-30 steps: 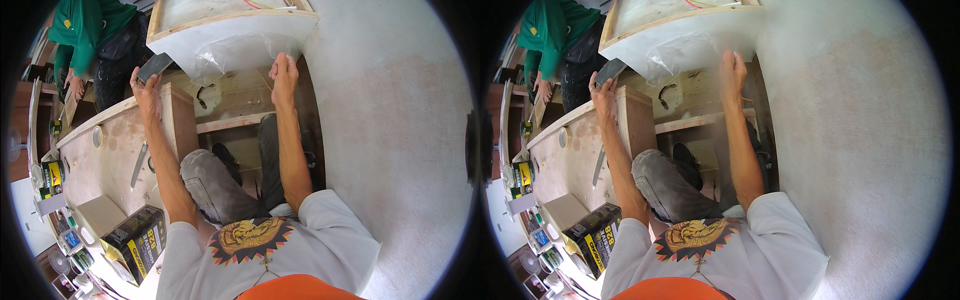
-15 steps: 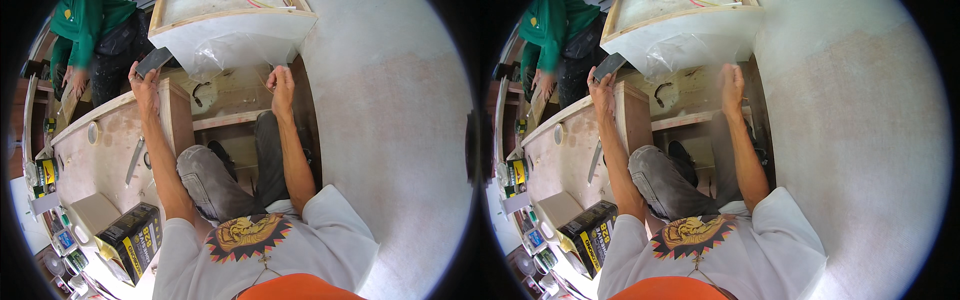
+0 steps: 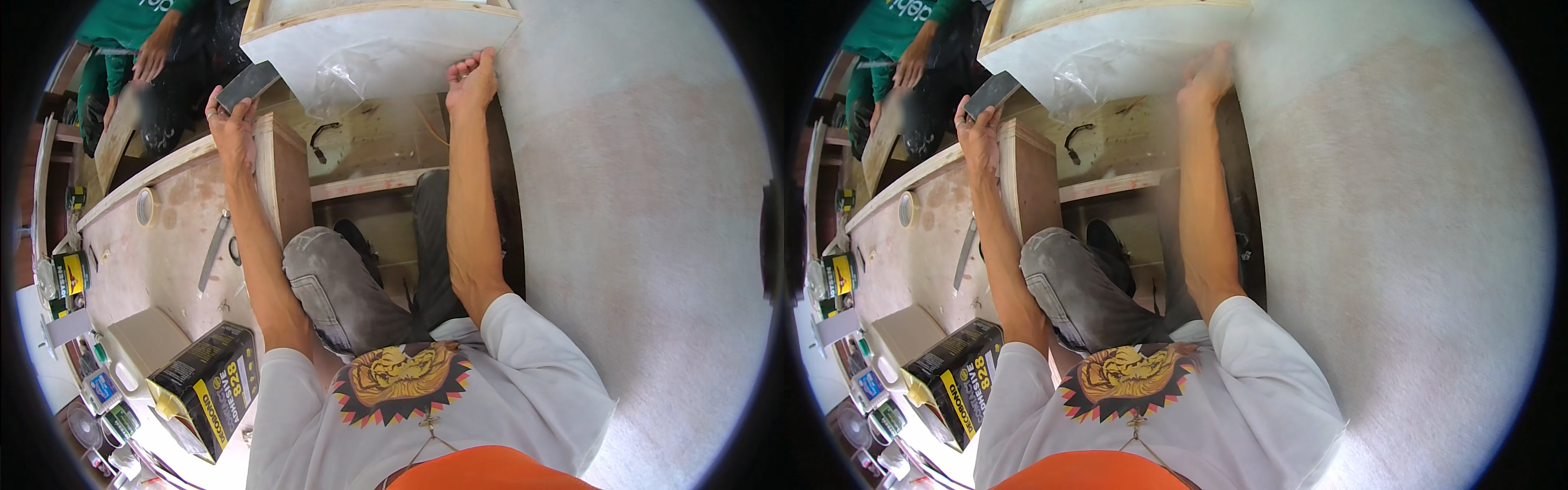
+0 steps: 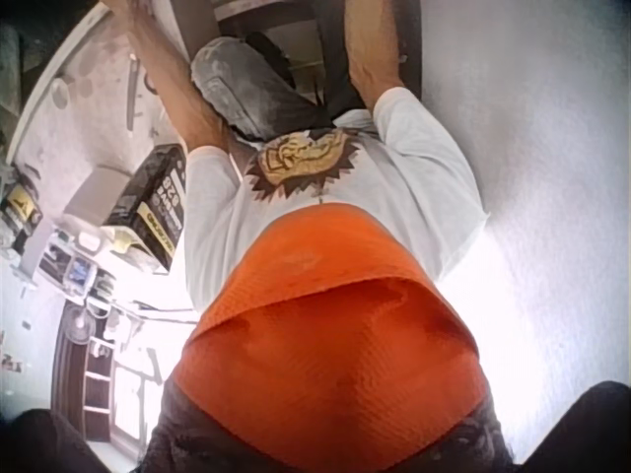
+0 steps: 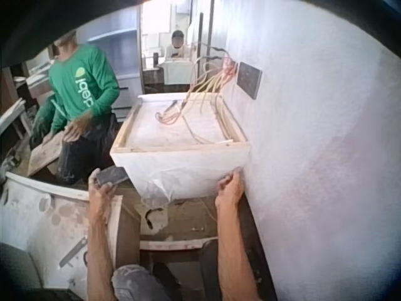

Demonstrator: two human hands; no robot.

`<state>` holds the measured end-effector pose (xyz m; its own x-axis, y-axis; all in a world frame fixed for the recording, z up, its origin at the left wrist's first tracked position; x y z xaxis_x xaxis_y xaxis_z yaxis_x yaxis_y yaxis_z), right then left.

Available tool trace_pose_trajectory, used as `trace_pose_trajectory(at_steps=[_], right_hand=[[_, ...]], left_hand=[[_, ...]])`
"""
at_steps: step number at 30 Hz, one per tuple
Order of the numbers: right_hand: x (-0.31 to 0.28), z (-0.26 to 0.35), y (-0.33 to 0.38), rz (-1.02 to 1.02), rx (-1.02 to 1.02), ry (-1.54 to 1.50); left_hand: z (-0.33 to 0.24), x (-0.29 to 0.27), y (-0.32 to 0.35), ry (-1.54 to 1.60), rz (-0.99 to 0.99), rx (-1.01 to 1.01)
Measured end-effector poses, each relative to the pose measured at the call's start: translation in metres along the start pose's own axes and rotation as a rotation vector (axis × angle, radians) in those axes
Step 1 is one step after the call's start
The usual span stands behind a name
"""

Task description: The person is assembling a wooden structure, using a chisel to carve and shape the wood, and a sanding block to smooth the edges. The person also handles a plastic bag and a small wooden piece.

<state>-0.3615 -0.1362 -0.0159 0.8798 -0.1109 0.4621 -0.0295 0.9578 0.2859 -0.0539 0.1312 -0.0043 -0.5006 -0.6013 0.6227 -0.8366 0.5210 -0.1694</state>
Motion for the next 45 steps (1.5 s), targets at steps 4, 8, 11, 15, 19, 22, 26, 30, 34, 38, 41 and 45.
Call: trace_pose_trajectory(at_steps=[4, 8, 11, 15, 19, 22, 26, 30, 34, 38, 41, 45], right_hand=[[-0.018, -0.012, -0.01, 0.017, -0.051, 0.062], [-0.029, -0.032, 0.0, 0.035, -0.018, 0.057], [-0.035, -0.037, 0.002, 0.063, 0.017, -0.006], [-0.036, -0.043, 0.014, 0.179, 0.063, -0.166], [-0.036, -0.039, 0.025, 0.089, -0.161, 0.016], [-0.041, -0.046, 0.029, 0.036, -0.285, 0.157], [-0.047, -0.058, 0.024, 0.134, -0.245, 0.136], [-0.065, -0.06, 0.034, 0.086, -0.116, 0.26], [-0.085, -0.057, 0.007, 0.054, -0.107, 0.118], [-0.064, -0.052, -0.002, 0.037, -0.137, 0.01], [-0.055, -0.043, -0.004, 0.065, -0.185, 0.004], [-0.038, -0.041, 0.009, 0.081, -0.1, -0.086]], left_hand=[[0.002, -0.001, 0.001, -0.003, -0.018, -0.007], [0.002, -0.007, -0.002, 0.002, -0.003, -0.015], [0.004, -0.003, -0.002, 0.024, -0.001, -0.023], [0.0, 0.002, 0.001, -0.04, -0.009, 0.005], [0.001, 0.001, -0.003, 0.0, 0.019, 0.018], [0.0, 0.0, -0.002, -0.002, 0.024, 0.019], [0.004, 0.002, -0.001, 0.016, 0.014, -0.003], [-0.001, -0.004, -0.003, -0.004, 0.01, 0.009], [0.003, 0.001, -0.003, 0.008, 0.031, 0.003], [0.003, -0.002, -0.002, 0.02, 0.016, 0.007], [0.004, 0.0, -0.001, 0.019, 0.023, -0.004], [0.002, -0.002, -0.001, 0.016, 0.013, 0.01]])
Point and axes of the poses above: each hand's wrist, its own y-axis away from the middle knuckle, its own x-axis out of the palm, z = x × y, the point moved 4 cm from there along -y, towards the middle knuckle, and after that the axes turned 15 degrees about y, right-handed, at the moved point
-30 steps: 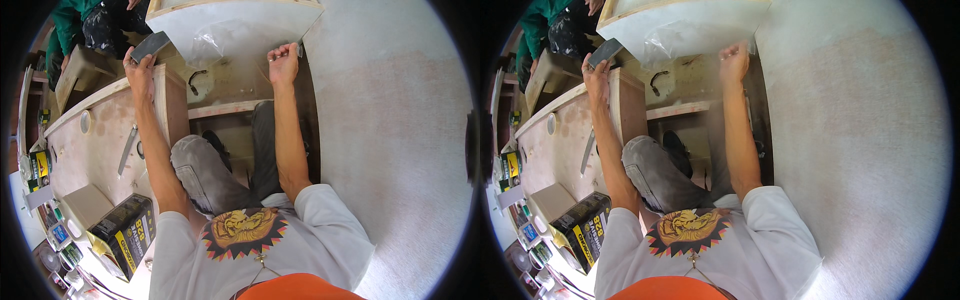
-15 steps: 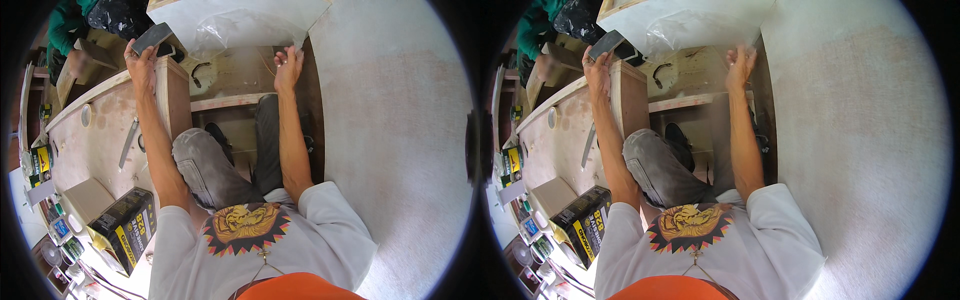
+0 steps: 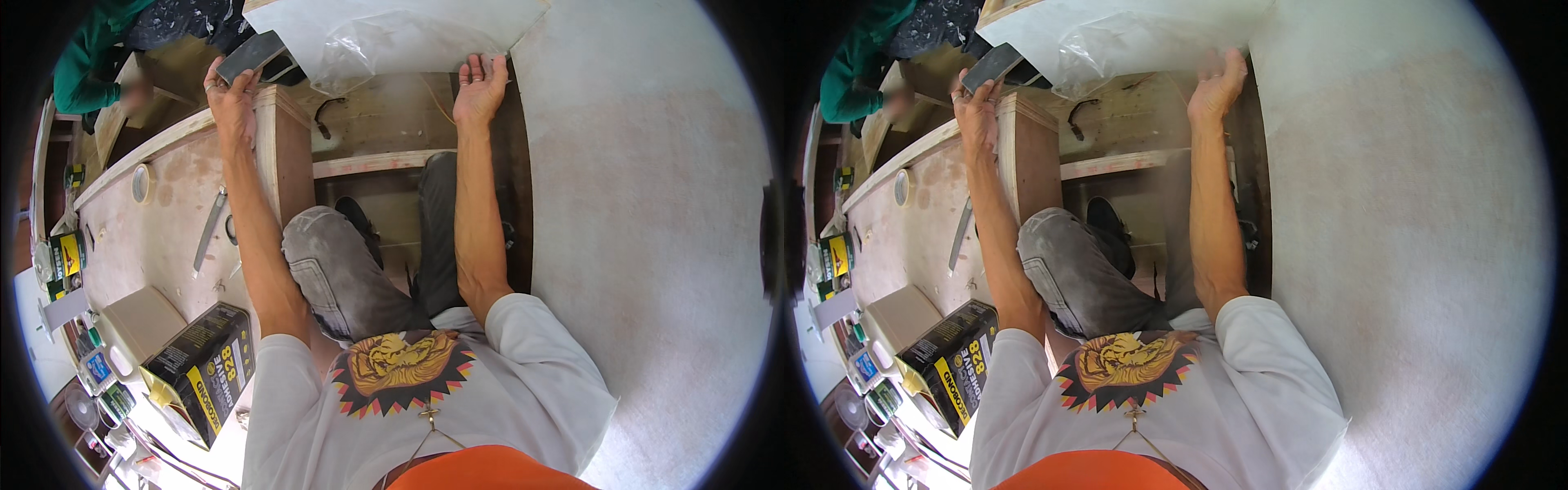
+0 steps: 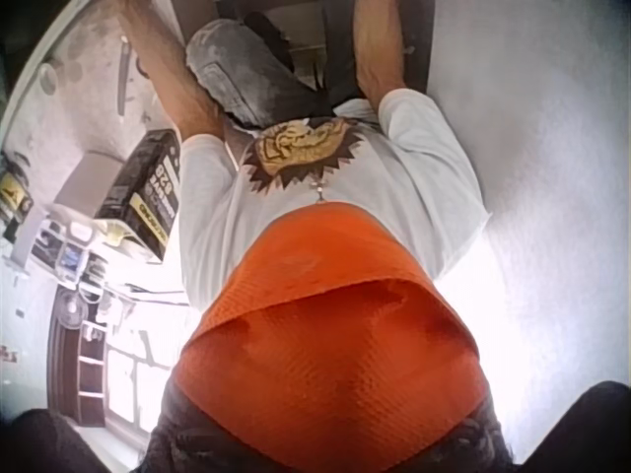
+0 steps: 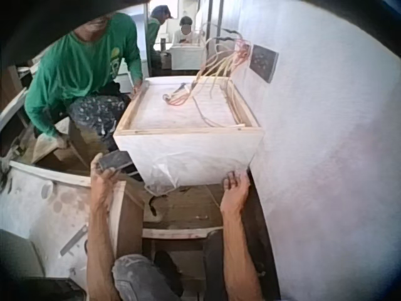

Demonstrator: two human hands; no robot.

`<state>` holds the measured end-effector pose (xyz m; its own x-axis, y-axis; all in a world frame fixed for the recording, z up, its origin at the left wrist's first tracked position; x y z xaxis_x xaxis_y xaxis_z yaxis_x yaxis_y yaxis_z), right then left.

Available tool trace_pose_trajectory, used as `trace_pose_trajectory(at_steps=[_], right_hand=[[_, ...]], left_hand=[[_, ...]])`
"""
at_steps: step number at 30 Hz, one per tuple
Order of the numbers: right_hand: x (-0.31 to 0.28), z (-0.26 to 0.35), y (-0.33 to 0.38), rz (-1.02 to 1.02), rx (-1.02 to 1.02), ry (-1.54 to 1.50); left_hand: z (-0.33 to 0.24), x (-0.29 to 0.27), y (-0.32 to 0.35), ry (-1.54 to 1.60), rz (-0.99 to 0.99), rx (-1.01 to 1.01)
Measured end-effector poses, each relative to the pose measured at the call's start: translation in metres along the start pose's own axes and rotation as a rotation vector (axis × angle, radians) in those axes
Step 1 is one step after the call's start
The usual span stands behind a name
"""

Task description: The person is assembling a wooden structure, using a chisel to carve and shape the wood, and a sanding block to smooth the edges. The person also handles a plastic bag and a small wooden piece.

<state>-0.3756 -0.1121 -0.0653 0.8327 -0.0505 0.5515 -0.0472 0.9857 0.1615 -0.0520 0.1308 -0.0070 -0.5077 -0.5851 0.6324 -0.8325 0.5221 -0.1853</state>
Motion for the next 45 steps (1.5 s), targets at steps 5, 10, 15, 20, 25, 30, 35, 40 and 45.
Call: trace_pose_trajectory(at_steps=[5, 10, 15, 20, 25, 30, 35, 40, 45], right_hand=[[0.001, 0.005, 0.001, 0.01, 0.008, -0.018], [0.023, -0.01, 0.029, 0.187, 0.142, 0.1], [0.091, -0.01, 0.068, 0.496, 0.29, 0.269], [0.115, -0.006, 0.059, 0.452, 0.237, 0.202], [0.109, -0.009, 0.056, 0.438, 0.043, 0.273], [0.09, -0.009, 0.067, 0.377, -0.102, 0.446], [0.074, -0.013, 0.074, 0.383, -0.147, 0.528], [0.051, -0.021, 0.077, 0.368, -0.16, 0.609], [0.035, -0.03, 0.073, 0.385, -0.177, 0.692]], left_hand=[[0.002, -0.003, -0.002, 0.005, -0.005, -0.014], [0.002, -0.001, -0.002, -0.006, -0.016, -0.017], [0.0, 0.002, 0.0, -0.005, -0.006, -0.008], [0.001, 0.002, 0.001, -0.011, -0.023, -0.02], [0.003, -0.002, 0.001, 0.014, -0.015, -0.019], [0.0, 0.003, 0.002, -0.035, -0.024, -0.016], [0.0, 0.005, 0.004, -0.043, -0.035, -0.022], [0.001, 0.001, 0.002, -0.02, -0.034, -0.011], [-0.002, 0.004, 0.004, -0.018, -0.031, -0.017]])
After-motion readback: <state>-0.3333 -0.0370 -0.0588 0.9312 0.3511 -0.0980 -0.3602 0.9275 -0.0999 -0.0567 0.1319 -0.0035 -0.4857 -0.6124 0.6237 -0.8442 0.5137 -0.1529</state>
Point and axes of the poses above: each hand's wrist, its own y-axis away from the middle knuckle, its own x-axis out of the palm, z = x × y, the point moved 4 cm from there along -y, towards the middle knuckle, and after that the axes turned 15 degrees about y, right-handed, at the moved point
